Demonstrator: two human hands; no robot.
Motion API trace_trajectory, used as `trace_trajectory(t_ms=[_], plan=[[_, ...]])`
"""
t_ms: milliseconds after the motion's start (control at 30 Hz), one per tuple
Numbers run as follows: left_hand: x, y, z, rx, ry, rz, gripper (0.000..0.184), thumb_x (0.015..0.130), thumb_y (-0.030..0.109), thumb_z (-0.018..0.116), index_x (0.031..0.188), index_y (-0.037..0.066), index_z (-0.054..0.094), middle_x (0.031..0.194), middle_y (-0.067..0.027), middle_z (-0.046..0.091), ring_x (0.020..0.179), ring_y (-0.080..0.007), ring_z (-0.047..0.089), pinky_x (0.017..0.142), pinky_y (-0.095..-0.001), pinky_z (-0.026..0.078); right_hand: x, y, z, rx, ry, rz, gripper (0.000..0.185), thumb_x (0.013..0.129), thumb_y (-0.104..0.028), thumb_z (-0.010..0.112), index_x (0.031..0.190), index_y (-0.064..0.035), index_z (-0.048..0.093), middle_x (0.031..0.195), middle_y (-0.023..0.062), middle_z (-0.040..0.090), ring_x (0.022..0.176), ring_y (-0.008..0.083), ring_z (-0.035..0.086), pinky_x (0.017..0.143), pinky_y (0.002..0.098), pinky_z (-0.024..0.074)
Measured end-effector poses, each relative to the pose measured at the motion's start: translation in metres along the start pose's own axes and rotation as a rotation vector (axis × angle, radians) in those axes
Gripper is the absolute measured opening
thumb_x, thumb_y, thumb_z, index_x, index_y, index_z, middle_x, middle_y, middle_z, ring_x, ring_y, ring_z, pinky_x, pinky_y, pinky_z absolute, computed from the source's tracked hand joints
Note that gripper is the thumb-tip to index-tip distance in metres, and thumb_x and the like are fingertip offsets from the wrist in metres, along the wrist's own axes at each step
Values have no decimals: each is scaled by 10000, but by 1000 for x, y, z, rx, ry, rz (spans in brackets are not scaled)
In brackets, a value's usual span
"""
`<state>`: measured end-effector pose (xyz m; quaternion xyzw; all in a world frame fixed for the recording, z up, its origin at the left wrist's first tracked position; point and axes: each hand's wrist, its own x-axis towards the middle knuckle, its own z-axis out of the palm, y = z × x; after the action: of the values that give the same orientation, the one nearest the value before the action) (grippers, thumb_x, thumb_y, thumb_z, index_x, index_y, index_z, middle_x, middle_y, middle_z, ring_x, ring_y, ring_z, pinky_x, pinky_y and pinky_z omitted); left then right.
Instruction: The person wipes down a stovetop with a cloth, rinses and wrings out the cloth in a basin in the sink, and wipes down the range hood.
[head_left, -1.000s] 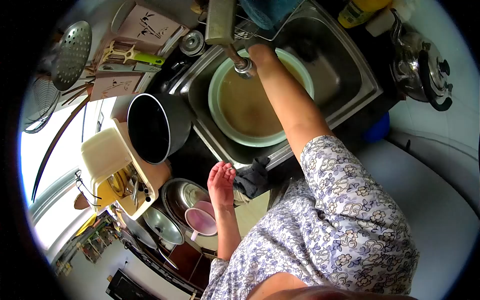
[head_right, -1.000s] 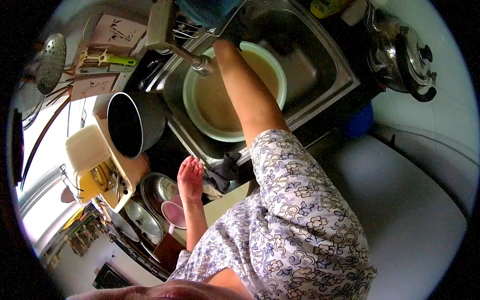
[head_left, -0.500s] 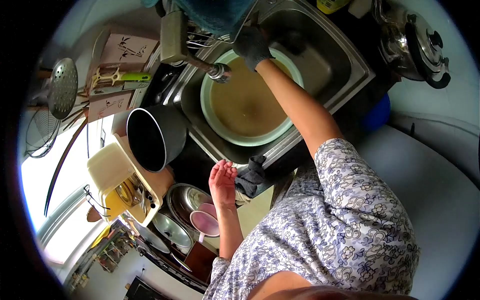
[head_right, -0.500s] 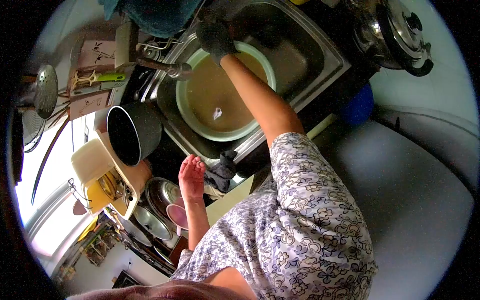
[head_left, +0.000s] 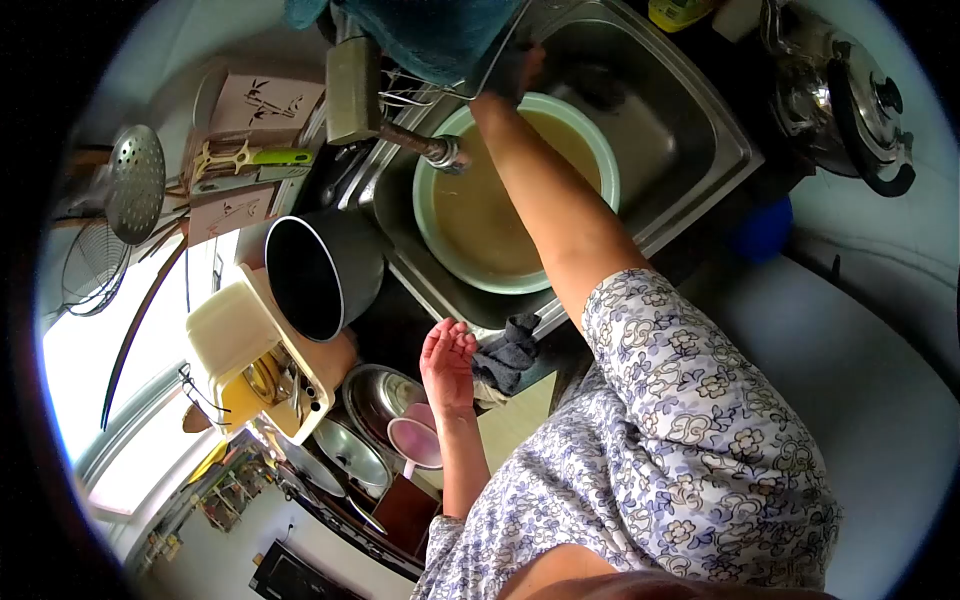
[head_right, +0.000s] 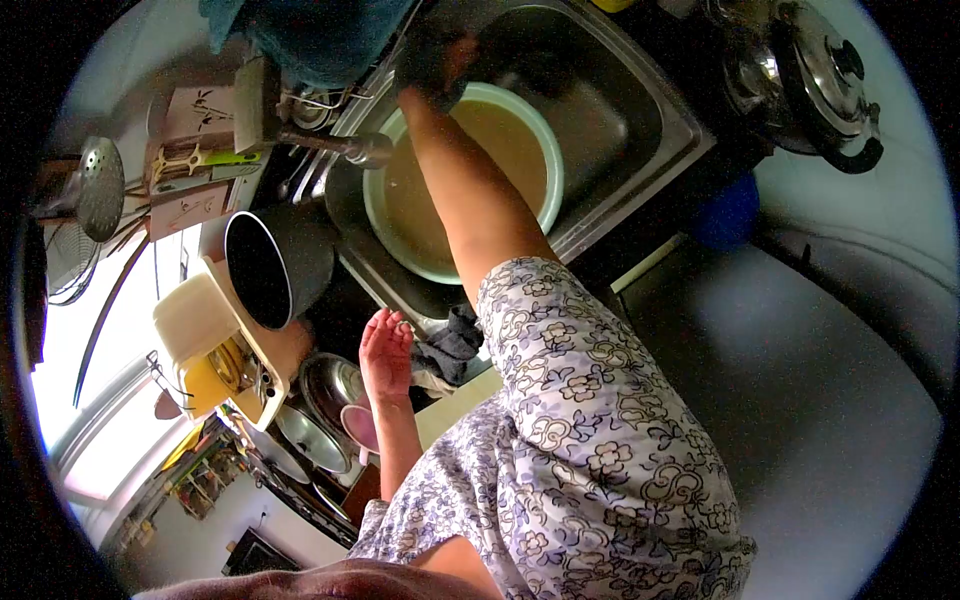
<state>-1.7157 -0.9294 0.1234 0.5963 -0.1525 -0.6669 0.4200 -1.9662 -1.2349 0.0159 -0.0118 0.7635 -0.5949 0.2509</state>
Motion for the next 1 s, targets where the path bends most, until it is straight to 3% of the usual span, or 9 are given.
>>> trace_trajectory(t_ms=[133, 233, 467, 567, 667, 767, 833, 1000], plan=[[-1, 0, -13, -20, 19, 15, 159, 870, 88, 513, 993, -11, 535, 882, -116, 609, 733, -178, 588, 701, -285, 495, -16, -43, 12, 28, -253, -452, 575, 776, -466, 562, 1116, -19, 437, 1083, 152, 483, 972, 311, 499, 797, 416, 439], [-3, -3, -21, -43, 30, 6, 161, 871, 90, 514, 994, -12, 533, 878, -117, 609, 731, -179, 588, 704, -286, 497, -18, -46, 10, 76, -315, -608, 543, 783, -448, 568, 1092, -16, 457, 1057, 148, 506, 948, 295, 512, 787, 404, 444], [0, -4, -26, -88, 32, -15, 159, 874, 99, 514, 988, -12, 524, 874, -115, 602, 736, -174, 584, 706, -280, 495, 12, 6, -21, 511, -57, -220, 470, 799, -406, 583, 1037, -9, 504, 997, 138, 559, 892, 259, 543, 764, 374, 455], [2, -5, -19, -25, 26, -41, 158, 875, 105, 517, 982, -12, 524, 875, -114, 600, 738, -173, 581, 709, -278, 490, 16, 22, -13, 781, -108, -165, 440, 806, -389, 589, 1013, -6, 525, 971, 134, 582, 867, 243, 556, 754, 361, 459], [5, -4, -11, -19, 3, -56, 165, 874, 103, 518, 989, -15, 523, 875, -114, 600, 739, -173, 580, 706, -276, 489, 23, 36, -7, 1115, -313, -137, 437, 809, -395, 592, 1000, -5, 539, 957, 131, 600, 855, 223, 568, 748, 343, 464], [8, 1, -9, -10, -15, -51, 166, 875, 97, 514, 996, -16, 524, 875, -114, 600, 736, -175, 582, 698, -275, 492, 6, 19, -15, 484, 136, -44, 441, 820, -390, 581, 1027, -3, 530, 948, 126, 600, 859, 211, 571, 753, 313, 463], [9, 2, -10, 0, 1, -38, 166, 877, 95, 510, 999, -16, 525, 875, -114, 600, 735, -176, 582, 698, -275, 494, -16, -16, -34, 305, 98, 70, 459, 825, -405, 562, 1030, 4, 514, 961, 149, 593, 872, 214, 567, 765, 321, 451], [9, -2, -18, 5, -1, -42, 168, 878, 95, 506, 1003, -17, 526, 875, -115, 600, 735, -178, 583, 706, -278, 497, -22, -47, -10, 131, -239, -592, 420, 821, -388, 545, 979, 1, 528, 928, 160, 591, 847, 239, 565, 746, 337, 451]])
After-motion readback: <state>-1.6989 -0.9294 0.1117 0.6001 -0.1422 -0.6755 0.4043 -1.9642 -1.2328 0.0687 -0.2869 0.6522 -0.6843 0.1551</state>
